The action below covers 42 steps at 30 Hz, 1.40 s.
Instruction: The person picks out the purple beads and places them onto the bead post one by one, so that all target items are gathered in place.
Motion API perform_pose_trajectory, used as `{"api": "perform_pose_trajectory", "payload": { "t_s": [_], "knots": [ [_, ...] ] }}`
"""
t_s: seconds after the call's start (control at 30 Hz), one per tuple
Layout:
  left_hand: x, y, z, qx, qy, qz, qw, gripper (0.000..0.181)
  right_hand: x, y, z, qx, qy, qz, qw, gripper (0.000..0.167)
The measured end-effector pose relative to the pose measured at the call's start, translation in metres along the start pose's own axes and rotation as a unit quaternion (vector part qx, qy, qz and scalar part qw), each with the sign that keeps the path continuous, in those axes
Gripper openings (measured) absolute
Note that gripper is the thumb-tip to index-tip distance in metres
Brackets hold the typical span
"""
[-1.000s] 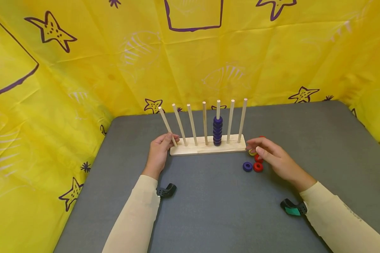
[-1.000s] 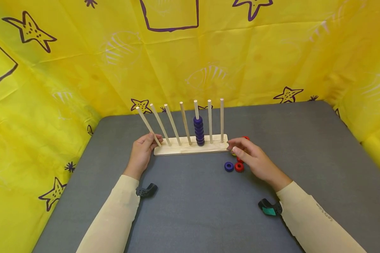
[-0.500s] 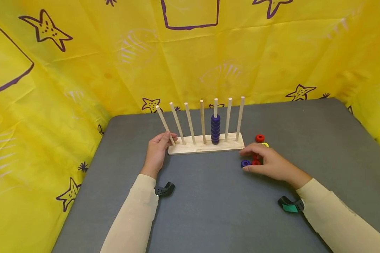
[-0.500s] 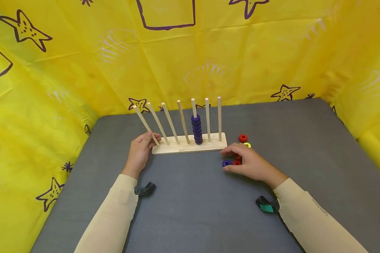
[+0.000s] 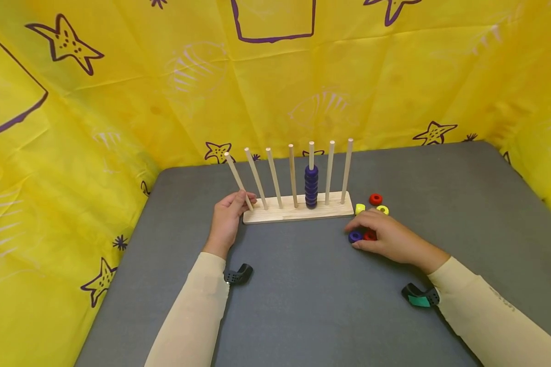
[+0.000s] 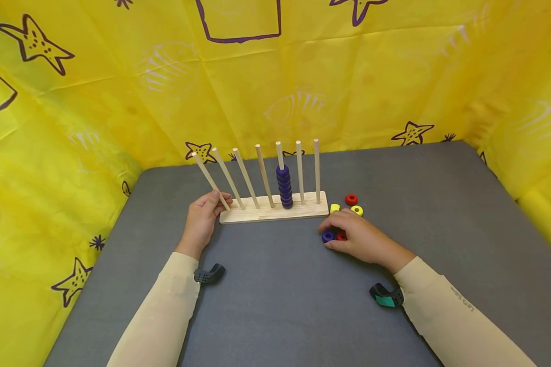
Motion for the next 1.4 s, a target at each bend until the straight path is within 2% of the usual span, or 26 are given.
{"api": "perform_pose_trajectory", "payload": {
  "t_s": [0.13,0.3,0.63,0.9,1.4],
  "knots": [
    [0.0,0.0,0.0,-0.002,0.005,0.007,1.0,0.038,0.0,0.0,0.0,-0.004,-0.006,0.002,1.0,0.031],
    [-0.002,0.0,-0.001,-0.003,0.004,0.007,1.0,0.042,0.002,0.002,0.0,-0.021,-0.008,0.008,0.9997,0.033],
    [-0.006,-0.001,-0.001,-0.002,0.003,0.005,1.0,0.046,0.008,0.007,0.001,-0.059,0.031,0.024,0.9975,0.034],
    [-0.004,0.0,-0.001,-0.002,-0.001,0.0,1.0,0.045,0.011,0.011,0.001,-0.103,0.08,0.022,0.9912,0.035],
    [-0.004,0.0,-0.002,0.001,0.002,0.007,1.0,0.046,0.015,0.014,0.001,-0.132,0.085,0.009,0.9875,0.035]
  ]
}}
Point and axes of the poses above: each hand's wrist, its own z-axis towards the middle knuckle, its own y-axis out of the back of the hand, x = y × z, the point moved 5 cm from there along z, towards the middle knuckle, and after that the axes turned 8 degrees about z, right-handed, at the moved point
